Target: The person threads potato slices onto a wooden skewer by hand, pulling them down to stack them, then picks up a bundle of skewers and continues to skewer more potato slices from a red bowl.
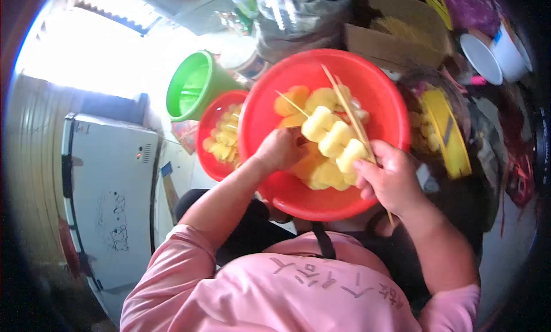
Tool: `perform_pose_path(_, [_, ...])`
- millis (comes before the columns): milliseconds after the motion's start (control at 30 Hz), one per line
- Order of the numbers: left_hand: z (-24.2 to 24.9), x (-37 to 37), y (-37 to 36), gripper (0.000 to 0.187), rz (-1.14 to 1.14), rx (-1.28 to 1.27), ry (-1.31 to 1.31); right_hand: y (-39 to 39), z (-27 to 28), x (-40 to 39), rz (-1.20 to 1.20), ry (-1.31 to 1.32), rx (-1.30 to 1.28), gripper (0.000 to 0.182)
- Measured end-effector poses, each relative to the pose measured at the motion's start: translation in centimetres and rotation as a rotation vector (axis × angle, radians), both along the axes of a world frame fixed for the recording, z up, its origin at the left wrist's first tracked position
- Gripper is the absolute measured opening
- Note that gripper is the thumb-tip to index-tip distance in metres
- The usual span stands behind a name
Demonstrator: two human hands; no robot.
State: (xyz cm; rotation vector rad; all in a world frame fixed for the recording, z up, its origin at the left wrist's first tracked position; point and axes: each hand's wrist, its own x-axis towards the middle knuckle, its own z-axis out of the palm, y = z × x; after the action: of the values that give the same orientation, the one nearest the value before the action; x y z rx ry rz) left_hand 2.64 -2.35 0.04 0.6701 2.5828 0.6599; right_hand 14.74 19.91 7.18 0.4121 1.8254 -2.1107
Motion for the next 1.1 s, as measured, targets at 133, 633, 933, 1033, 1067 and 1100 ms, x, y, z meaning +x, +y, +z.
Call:
perform_pose_path(133, [2.0,-2.4,-1.3,0.018,0.462,0.649,-0.46,-0.2,0.4,-0.2,0.016,-0.045,-0.018,0.016])
perform_pose_path(633, [3.9,-5.2,-3.8,0.026,0.763,1.319,-0.583,0.0,0.3,-0.1,0.038,0.009,0.022,0.013])
perform_pose_path(933, [5.1,-4.6,-3.1,0.019,0.752,1.279,-0.487,1.2,0.8,0.1,0.082,0.02,0.07,0.012])
perform_pose_path(1033, [5.5,-4.6,-3.3,0.025,0.651,1.194,-0.508,1.4,1.4,0.0,0.062,-0.001,0.052,0.011])
perform_pose_path(1067, [5.8,-4.5,-3.1,0.026,0.649,1.15,-0.511,1.4,1.3,0.0,0.061,-0.002,0.05,0.011])
perform_pose_path(1100, [6.1,-4.4,-2.9,0.027,0.647,1.106,-0.514,1.4,1.2,0.0,0.061,-0.008,0.052,0.01])
